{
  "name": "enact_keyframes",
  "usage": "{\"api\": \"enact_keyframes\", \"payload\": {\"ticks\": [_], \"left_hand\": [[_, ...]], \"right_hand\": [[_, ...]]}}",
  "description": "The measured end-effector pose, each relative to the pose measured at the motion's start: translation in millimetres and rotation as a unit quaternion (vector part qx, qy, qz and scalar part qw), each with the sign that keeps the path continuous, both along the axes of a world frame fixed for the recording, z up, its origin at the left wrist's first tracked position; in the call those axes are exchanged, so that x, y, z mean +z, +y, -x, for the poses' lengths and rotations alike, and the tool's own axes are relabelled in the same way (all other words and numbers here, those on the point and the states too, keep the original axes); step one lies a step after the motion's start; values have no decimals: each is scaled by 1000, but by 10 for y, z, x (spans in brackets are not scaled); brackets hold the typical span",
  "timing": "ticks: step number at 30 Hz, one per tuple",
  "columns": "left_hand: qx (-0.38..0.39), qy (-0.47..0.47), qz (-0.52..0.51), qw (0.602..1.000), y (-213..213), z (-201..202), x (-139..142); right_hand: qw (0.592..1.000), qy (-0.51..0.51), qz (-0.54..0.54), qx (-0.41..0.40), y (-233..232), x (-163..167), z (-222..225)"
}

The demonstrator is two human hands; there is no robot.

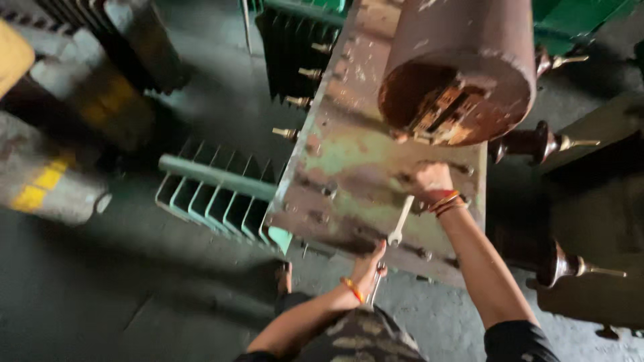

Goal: The person uses two wrenches to tighten bolts on a large metal machine. They systematically move from one bolt to the next, applying torque with both hands to secure the fasteners.

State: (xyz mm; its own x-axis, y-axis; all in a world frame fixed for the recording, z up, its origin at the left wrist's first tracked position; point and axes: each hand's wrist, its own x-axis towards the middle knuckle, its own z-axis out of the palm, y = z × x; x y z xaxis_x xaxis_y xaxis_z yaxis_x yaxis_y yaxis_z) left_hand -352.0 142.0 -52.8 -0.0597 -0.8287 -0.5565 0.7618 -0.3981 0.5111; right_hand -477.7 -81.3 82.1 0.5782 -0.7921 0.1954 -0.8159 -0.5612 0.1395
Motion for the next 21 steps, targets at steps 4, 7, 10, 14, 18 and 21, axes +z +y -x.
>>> {"api": "enact_keyframes", "payload": {"ticks": [4,7,10,14,18,21], "left_hand": [[-27,-2,-2,1000,17,44,32],[-36,9,7,999,20,4,66],[-65,-28,-28,997,43,-42,28],[-29,45,13,998,7,-82,-149],[-76,-23,-17,997,34,-139,-266],[-108,-32,-4,994,36,-176,-224]], "right_hand": [[994,-74,27,-78,229,47,335],[993,-53,13,-105,396,123,484],[979,20,201,-21,563,325,747],[971,-153,158,-90,772,730,1374],[920,-298,74,-244,1117,491,1623],[891,-327,1,-317,1311,-59,1471]]}}
